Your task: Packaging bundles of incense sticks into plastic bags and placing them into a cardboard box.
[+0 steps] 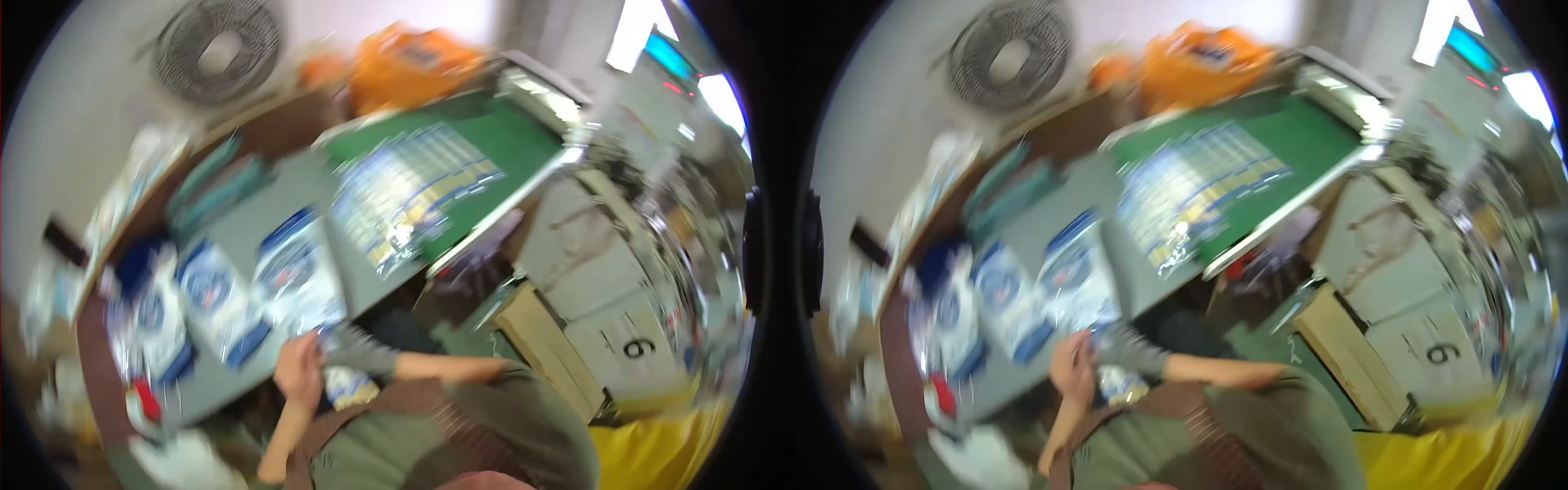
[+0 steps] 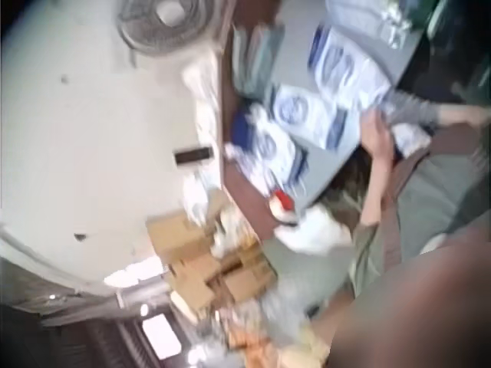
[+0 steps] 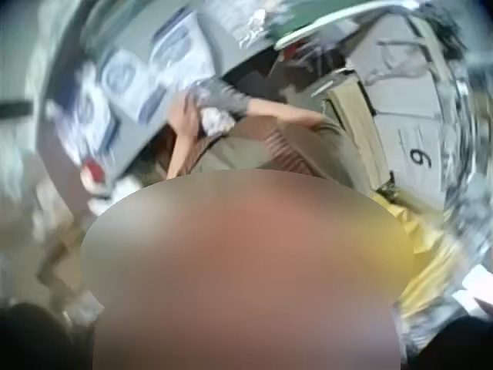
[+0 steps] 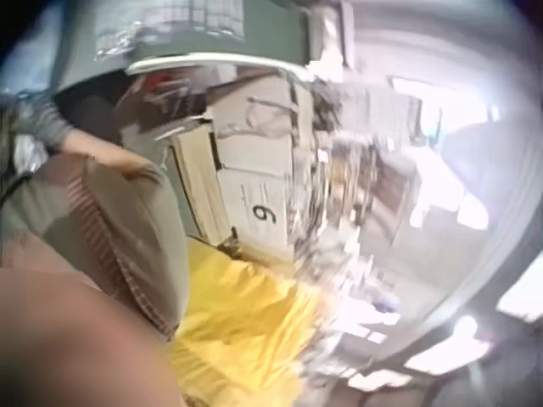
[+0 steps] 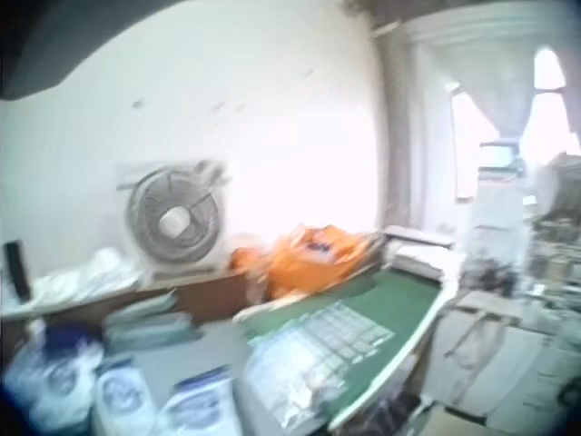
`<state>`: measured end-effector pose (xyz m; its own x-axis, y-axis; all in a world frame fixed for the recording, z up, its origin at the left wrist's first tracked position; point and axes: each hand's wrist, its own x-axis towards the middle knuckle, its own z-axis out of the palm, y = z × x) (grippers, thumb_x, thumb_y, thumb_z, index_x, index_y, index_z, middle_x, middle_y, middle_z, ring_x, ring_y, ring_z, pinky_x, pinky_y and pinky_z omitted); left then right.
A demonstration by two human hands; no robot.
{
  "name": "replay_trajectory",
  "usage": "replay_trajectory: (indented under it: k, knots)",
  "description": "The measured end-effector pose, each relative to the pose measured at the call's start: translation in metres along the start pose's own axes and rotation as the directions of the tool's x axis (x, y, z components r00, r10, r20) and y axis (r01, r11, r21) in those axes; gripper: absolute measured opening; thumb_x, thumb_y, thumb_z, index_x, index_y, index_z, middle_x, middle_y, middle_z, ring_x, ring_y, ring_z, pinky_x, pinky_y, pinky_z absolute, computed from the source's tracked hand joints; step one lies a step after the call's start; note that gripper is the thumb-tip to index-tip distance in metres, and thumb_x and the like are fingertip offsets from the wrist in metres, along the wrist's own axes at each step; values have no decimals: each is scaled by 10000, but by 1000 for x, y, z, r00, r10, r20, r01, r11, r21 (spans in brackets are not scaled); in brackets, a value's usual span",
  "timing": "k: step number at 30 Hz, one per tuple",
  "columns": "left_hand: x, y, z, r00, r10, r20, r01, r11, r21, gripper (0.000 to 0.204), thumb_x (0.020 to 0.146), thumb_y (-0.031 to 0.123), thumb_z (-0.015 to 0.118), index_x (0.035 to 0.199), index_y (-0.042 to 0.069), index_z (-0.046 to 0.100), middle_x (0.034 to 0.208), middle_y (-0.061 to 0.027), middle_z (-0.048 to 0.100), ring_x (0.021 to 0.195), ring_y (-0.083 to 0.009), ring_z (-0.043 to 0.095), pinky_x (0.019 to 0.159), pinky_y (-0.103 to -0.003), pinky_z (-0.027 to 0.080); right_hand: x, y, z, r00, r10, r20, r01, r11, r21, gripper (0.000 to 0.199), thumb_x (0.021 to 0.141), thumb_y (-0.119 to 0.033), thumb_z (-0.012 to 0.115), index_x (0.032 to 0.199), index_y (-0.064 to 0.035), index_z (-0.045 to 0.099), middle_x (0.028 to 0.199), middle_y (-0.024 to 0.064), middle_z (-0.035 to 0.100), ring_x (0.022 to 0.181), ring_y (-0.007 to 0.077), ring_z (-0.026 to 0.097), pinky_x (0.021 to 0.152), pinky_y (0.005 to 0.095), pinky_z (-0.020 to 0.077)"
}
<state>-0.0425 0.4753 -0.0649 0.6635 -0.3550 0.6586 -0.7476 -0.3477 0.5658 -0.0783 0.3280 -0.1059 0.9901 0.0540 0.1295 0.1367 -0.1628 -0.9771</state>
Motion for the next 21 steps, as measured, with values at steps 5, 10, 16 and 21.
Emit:
replay_trajectory:
  k: [5,10,16,21]
  knots:
    - [-37,2,-19,999,-9,46,12,998,-68,363,739,-111,690,1077,15,645,1029,-144,647,905,-289,625,758,-337,510,-54,-13,-23,976,200,85,-205,711,673,695,844,-69,669,1418,-62,279,1284,83,499,1183,194,494,979,350,446]
    - [1,-26,-5,966,-181,183,204,973,-112,597,827,79,671,1370,31,428,1444,-209,346,1270,-399,439,996,-424,435,-30,-14,-19,941,282,189,-339,774,534,818,830,-156,693,1468,-49,193,1356,111,445,1245,218,452,1042,372,396]
    - [16,-54,20,936,-270,225,256,962,90,659,854,121,637,1428,29,329,1469,-213,313,1322,-416,357,1072,-455,335,-34,-18,-11,912,352,209,-395,621,677,835,831,-145,695,1482,-59,179,1386,114,426,1272,207,422,1068,365,357]
    - [-77,-11,-2,877,-473,-86,475,880,1,662,874,160,633,1408,-30,291,1438,-234,313,1340,-391,293,1074,-460,283,-38,10,-18,955,286,82,-285,800,528,755,851,-107,661,1456,-52,213,1327,114,478,1199,214,488,985,357,442]
